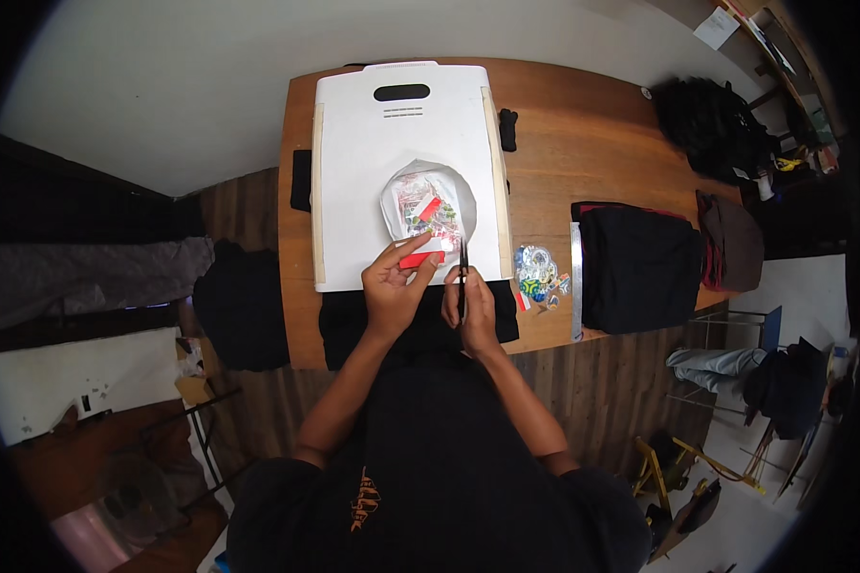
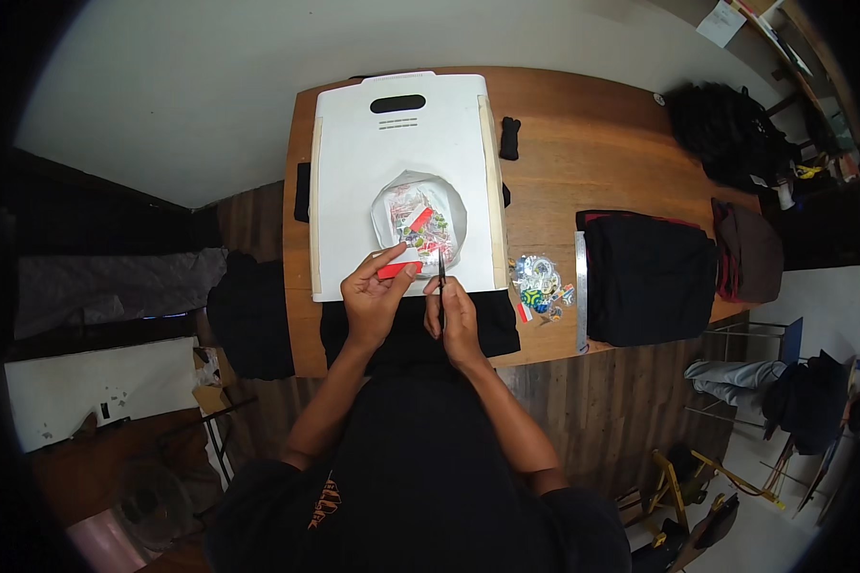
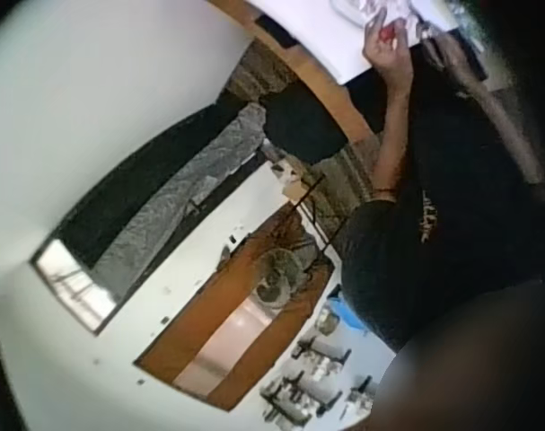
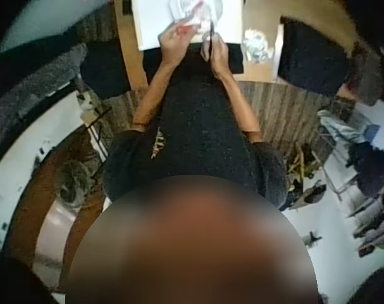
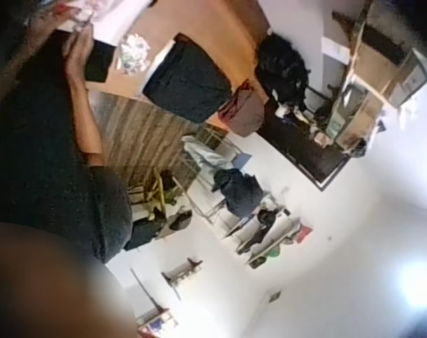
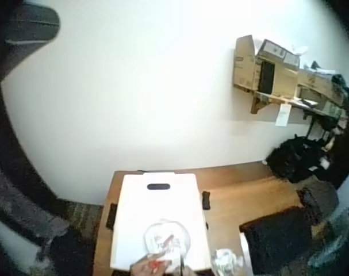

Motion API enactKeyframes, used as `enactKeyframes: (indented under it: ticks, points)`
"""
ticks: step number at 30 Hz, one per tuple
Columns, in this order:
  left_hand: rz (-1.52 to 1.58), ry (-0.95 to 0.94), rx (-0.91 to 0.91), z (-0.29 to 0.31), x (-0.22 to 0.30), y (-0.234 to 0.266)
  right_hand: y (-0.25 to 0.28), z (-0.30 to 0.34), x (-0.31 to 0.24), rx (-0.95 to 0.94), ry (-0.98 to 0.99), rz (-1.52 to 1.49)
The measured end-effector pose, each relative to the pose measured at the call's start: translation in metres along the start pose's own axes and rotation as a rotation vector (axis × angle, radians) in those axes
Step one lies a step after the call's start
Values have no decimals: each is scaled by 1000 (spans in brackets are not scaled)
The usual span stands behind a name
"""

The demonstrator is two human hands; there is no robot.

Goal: Cutting clothing labels from a sheet with scissors.

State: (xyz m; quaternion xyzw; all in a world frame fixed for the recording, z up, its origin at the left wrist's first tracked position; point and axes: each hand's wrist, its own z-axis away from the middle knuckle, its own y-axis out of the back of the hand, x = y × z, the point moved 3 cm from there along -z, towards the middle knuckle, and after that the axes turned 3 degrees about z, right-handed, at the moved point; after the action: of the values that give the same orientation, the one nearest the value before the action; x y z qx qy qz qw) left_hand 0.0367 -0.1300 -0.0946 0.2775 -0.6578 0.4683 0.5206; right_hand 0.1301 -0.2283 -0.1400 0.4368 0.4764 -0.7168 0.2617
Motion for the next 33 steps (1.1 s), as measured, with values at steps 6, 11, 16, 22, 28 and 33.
enactKeyframes:
  ticks: [6, 11, 16, 22, 28, 33]
  points:
    - [22, -11, -5, -2, 3, -2, 6, -21, -17, 2, 82, 188]
    - [-16, -12, -51, -2, -3, 1, -3, -36, -44, -15, 25, 259]
    - [13, -4, -67, 1, 0, -2, -7, -38, -57, -15, -42, 461]
    - [-19, -45, -27, 9, 2, 2, 0, -25, -32, -87, -41, 111]
    - [-1, -14, -60, 12, -1, 3, -11, -17, -39, 16, 29, 182]
    - [-11, -22, -73, 15, -5, 4, -7, -24, -47, 122, 55, 389]
